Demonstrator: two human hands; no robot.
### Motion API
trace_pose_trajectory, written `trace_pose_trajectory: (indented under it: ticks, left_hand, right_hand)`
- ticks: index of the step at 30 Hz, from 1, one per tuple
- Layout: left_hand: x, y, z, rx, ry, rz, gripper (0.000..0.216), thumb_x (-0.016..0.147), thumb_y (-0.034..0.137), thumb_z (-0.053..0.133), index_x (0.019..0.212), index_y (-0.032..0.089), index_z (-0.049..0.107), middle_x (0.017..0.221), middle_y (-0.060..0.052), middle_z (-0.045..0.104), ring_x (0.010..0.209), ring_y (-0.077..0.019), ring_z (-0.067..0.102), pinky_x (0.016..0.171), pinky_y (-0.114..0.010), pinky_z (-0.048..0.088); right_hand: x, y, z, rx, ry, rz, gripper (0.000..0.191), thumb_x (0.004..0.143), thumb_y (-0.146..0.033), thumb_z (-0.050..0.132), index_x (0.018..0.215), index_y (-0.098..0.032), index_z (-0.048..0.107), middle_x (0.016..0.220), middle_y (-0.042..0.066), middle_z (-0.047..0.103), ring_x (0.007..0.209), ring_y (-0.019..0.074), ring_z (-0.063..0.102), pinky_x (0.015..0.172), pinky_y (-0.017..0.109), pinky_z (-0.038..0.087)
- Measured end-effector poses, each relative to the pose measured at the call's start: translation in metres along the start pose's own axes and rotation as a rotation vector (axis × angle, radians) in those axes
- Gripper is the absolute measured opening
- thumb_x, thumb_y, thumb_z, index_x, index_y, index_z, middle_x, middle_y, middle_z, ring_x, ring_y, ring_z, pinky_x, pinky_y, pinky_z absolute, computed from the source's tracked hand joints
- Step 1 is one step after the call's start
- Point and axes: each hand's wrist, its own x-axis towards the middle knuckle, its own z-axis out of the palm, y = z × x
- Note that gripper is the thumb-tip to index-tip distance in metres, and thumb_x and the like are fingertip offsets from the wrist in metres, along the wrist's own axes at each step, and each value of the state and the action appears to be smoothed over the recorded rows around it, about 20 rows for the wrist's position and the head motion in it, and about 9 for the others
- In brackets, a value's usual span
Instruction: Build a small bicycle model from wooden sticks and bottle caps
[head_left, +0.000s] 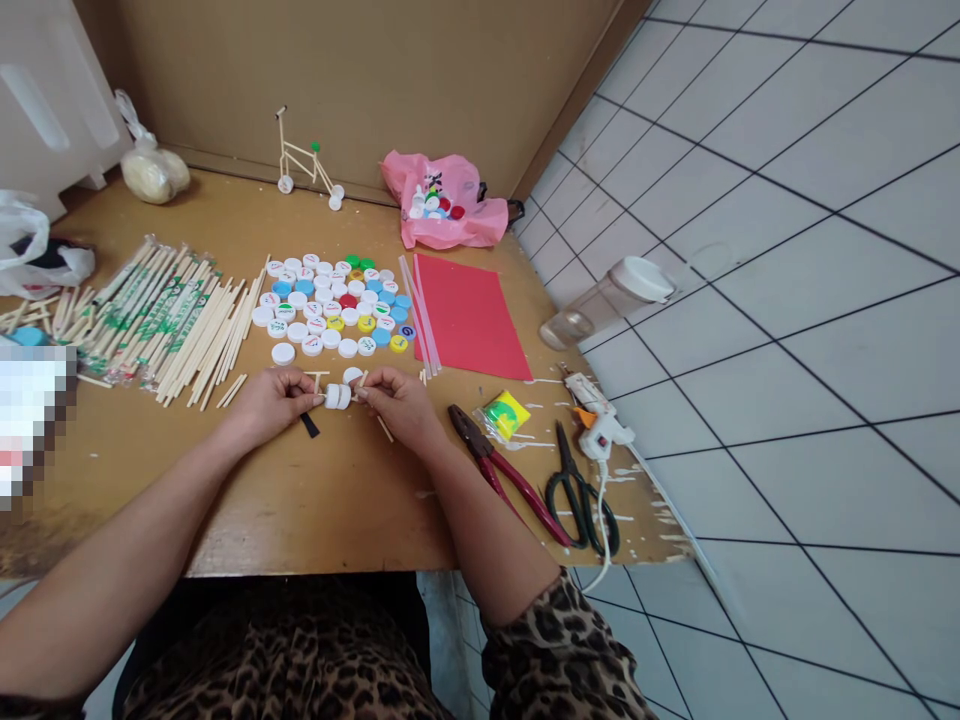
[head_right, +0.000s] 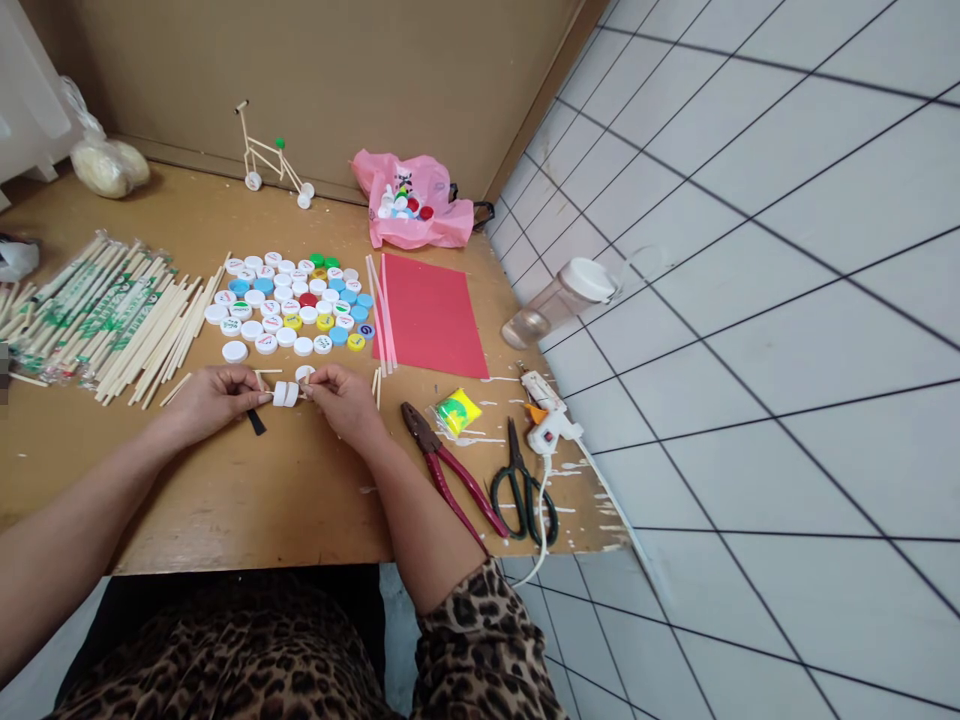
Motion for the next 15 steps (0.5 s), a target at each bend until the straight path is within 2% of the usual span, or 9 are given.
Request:
trace_pose_trajectory:
  ticks: [6,15]
  left_hand:
    - [0.0007,-0.0018,0.0007,0.02,0.004,0.02,0.013,0.063,0.033,0.063,0.06,0.02,0.064,0.061,0.001,0.062,0.058,-0.0141,0.05,0.056,-0.026,0.039]
    - [0.0011,-0.0037,0.0015,0.038,0.012,0.031,0.015,0.062,0.035,0.062,0.059,0.02,0.064,0.061,0.0,0.063,0.061,-0.0157,0.052,0.059,-0.028,0.04]
  right_hand:
    - [0.0012,0.0006,0.0005,0.0,-0.001,-0.011,0.012,0.065,-0.027,0.06,0.062,-0.02,0.051,0.062,-0.004,0.055,0.056,0.0091,0.045,0.052,0.022,0.037]
    - [0.0006,0.0007,0.0027,0.017,0.017,-0.003,0.012,0.064,-0.028,0.061,0.062,-0.02,0.051,0.061,-0.004,0.055,0.054,0.0082,0.044,0.052,0.021,0.038]
